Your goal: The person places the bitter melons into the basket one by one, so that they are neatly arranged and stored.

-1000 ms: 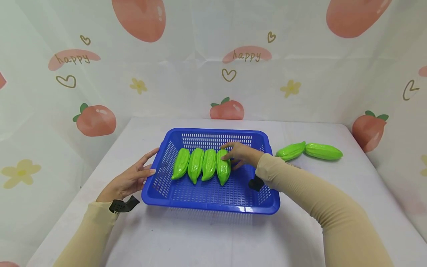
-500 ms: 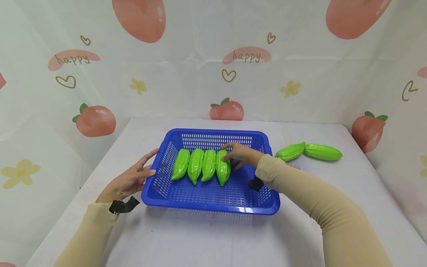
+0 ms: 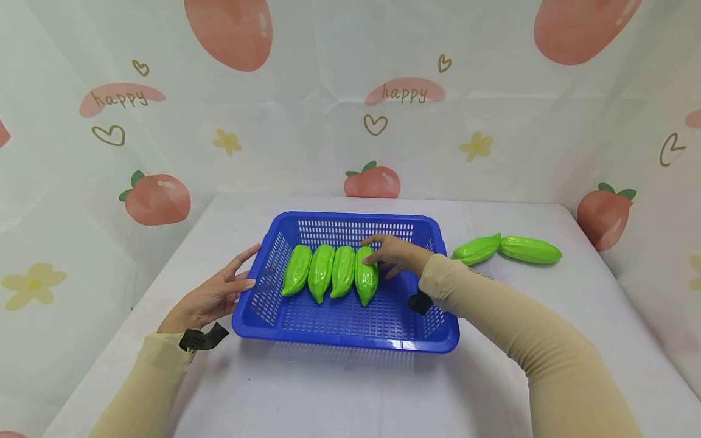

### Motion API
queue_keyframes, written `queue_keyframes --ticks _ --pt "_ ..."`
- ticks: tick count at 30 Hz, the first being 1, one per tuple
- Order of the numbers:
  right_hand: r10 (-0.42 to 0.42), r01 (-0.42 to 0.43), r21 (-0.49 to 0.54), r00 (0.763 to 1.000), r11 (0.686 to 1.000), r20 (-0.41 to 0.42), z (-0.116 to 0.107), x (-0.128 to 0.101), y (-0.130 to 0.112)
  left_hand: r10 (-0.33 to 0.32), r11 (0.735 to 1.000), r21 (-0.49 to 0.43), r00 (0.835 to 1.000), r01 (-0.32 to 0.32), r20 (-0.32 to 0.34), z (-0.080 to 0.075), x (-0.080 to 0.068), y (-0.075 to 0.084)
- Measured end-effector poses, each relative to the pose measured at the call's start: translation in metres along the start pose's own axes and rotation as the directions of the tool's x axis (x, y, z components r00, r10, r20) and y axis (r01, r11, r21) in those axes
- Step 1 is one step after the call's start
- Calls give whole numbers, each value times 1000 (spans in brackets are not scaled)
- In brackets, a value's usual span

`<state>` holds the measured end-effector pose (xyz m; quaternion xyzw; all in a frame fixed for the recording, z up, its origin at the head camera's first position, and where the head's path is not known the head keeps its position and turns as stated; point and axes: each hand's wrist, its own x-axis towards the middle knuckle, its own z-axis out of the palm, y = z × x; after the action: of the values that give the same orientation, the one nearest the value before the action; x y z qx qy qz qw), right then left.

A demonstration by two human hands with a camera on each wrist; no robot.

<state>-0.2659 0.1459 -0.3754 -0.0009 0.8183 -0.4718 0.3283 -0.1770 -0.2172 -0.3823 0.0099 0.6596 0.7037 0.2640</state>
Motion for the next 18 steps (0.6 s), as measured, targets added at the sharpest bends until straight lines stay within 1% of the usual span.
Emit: queue_keyframes --ticks 18 --pt "3 -3 6 1000 1000 -2 1 -2 -1 -4 1000 -19 1000 4 5 0 0 0"
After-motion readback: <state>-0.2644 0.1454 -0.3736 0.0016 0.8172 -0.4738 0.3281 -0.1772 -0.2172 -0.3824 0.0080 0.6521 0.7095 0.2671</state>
